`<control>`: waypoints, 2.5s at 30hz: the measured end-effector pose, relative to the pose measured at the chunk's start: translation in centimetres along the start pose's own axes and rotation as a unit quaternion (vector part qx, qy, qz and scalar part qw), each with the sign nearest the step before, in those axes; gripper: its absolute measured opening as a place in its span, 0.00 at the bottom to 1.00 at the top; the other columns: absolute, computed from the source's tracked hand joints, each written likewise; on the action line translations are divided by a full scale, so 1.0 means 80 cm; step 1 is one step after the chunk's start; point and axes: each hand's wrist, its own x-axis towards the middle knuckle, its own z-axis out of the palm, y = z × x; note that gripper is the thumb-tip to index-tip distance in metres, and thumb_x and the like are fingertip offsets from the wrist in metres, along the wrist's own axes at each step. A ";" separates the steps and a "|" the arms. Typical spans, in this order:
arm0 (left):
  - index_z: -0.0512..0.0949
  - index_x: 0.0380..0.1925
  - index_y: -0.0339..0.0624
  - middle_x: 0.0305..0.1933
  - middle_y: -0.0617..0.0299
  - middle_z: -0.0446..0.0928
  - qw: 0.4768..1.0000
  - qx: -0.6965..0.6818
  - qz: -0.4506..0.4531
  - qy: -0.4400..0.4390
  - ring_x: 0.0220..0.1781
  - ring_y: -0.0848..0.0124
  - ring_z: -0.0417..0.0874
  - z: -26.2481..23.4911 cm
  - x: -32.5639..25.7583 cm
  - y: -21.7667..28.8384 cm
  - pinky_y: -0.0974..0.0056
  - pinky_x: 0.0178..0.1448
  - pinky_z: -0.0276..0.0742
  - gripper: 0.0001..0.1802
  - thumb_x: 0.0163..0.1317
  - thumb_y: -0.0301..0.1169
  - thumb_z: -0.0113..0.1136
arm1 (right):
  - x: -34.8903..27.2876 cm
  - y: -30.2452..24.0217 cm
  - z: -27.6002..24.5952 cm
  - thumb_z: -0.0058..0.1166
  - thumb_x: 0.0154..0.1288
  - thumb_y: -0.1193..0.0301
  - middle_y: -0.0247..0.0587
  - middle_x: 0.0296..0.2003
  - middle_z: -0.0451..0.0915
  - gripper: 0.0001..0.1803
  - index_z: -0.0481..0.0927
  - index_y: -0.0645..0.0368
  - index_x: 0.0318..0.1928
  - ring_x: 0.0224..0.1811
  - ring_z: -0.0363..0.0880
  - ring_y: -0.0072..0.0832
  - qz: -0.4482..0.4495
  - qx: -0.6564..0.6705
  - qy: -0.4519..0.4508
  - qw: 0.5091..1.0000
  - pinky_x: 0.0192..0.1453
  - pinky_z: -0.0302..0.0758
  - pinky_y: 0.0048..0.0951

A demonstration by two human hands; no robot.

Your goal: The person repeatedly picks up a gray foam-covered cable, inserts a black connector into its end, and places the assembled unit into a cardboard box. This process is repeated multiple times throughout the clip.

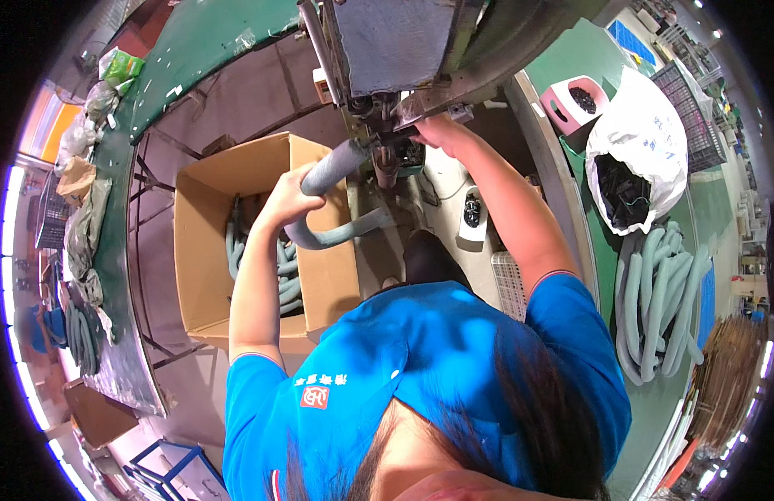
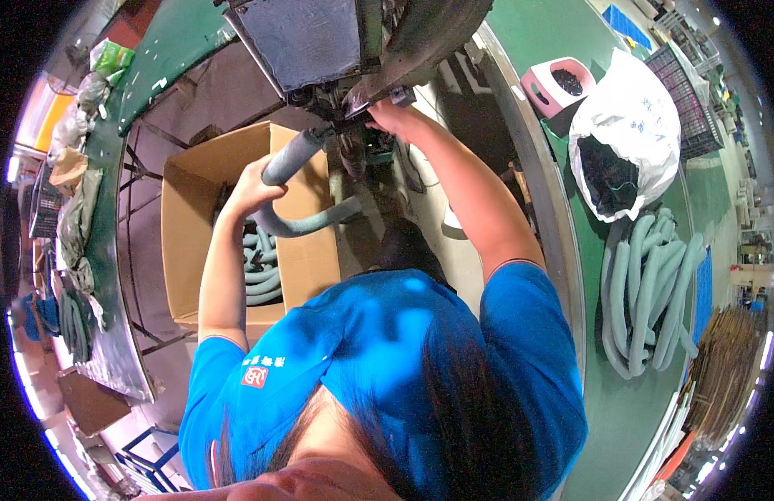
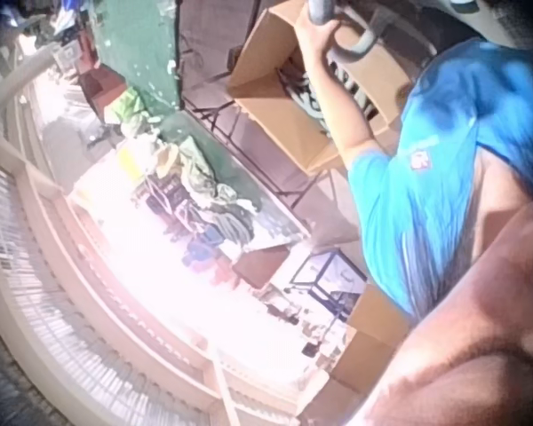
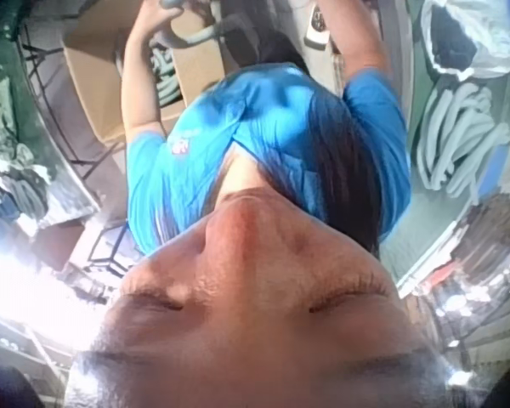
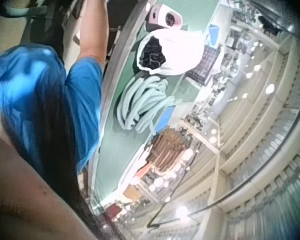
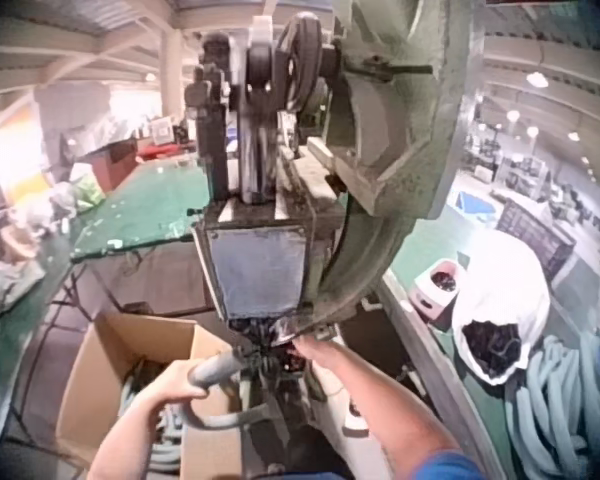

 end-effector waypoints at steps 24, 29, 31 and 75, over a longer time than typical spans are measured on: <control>0.72 0.27 0.49 0.21 0.61 0.75 0.968 0.217 0.122 -0.014 0.23 0.61 0.80 0.122 -0.168 0.134 0.58 0.25 0.72 0.10 0.45 0.33 0.61 | -0.315 0.065 0.088 0.48 0.68 0.65 0.55 0.18 0.75 0.12 0.75 0.61 0.36 0.22 0.77 0.51 -0.249 -0.065 -0.016 0.966 0.23 0.71 0.45; 0.71 0.27 0.48 0.21 0.61 0.74 0.960 0.240 0.144 -0.030 0.23 0.60 0.80 0.142 -0.152 0.150 0.56 0.25 0.71 0.09 0.44 0.32 0.59 | -0.321 0.084 0.081 0.45 0.70 0.67 0.51 0.23 0.78 0.08 0.72 0.58 0.42 0.24 0.78 0.49 -0.247 -0.042 0.000 0.968 0.25 0.73 0.40; 0.71 0.27 0.47 0.21 0.60 0.74 0.955 0.252 0.147 -0.048 0.23 0.59 0.79 0.147 -0.146 0.171 0.56 0.25 0.71 0.09 0.44 0.32 0.59 | -0.318 0.096 0.083 0.44 0.71 0.68 0.49 0.25 0.79 0.08 0.72 0.57 0.44 0.26 0.79 0.48 -0.247 -0.044 0.000 0.968 0.27 0.74 0.38; 0.58 0.65 0.40 0.57 0.43 0.67 0.933 0.339 -0.115 0.029 0.60 0.45 0.64 0.152 -0.173 -0.100 0.47 0.64 0.59 0.49 0.42 0.37 0.72 | -0.325 0.322 -0.148 0.55 0.58 0.71 0.45 0.33 0.76 0.11 0.74 0.59 0.42 0.33 0.76 0.35 -0.098 -0.195 0.563 0.797 0.38 0.73 0.36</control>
